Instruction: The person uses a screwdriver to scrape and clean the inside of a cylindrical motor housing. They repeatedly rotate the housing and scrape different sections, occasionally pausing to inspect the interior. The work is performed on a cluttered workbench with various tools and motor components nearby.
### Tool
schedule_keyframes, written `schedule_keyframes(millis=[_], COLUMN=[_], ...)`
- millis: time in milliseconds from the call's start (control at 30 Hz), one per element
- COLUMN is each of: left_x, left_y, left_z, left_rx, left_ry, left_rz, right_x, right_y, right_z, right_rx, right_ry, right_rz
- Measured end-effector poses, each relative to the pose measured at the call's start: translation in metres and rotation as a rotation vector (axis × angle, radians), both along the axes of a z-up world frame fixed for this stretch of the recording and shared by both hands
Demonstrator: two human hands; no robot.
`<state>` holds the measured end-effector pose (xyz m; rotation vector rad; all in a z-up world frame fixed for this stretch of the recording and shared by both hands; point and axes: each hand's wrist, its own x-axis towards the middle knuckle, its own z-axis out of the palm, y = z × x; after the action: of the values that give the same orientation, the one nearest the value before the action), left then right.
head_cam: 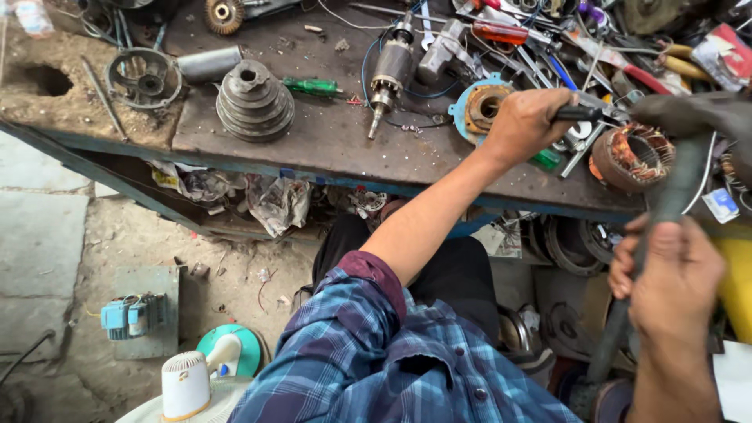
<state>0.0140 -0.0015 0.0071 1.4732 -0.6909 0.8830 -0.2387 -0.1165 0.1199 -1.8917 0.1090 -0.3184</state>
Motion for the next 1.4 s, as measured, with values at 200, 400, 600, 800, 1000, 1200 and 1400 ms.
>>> schedule_keyframes(millis=[200, 400, 600, 800, 1000, 1200, 1400], left_x=[0.001, 0.006, 0.005, 0.002, 0.018, 0.036, 0.066], left_y=[-0.004, -0.005, -0.007, -0.001, 0.015, 0.027, 0.052], left_z=[0.004, -0.001, 0.002, 0.001, 0.01, 0.005, -0.004], left_rx=[-0.029, -0.063, -0.038, -0.104, -0.154, -0.194, -0.463], left_ry=[-0.03, -0.03, 0.008, 0.048, 0.193, 0.149, 0.246], left_rz=[0.035, 0.004, -0.039, -0.006, -0.103, -0.107, -0.397], right_x=[0.008, 0.001, 0.015, 0.014, 0.027, 0.062, 0.072], right_y=[0.01, 0.013, 0.006, 0.0, 0.018, 0.036, 0.023], right_z=[-0.001, 0.004, 0.016, 0.009, 0.034, 0.052, 0.06], right_rx=[-0.105, -0.123, -0.053, -0.102, -0.044, -0.255, -0.17], right_ry=[-0.002, -0.173, 0.091, -0.057, -0.039, 0.271, 0.121], right_rz=[0.016, 0.055, -0.032, 0.018, -0.005, 0.087, 0.138])
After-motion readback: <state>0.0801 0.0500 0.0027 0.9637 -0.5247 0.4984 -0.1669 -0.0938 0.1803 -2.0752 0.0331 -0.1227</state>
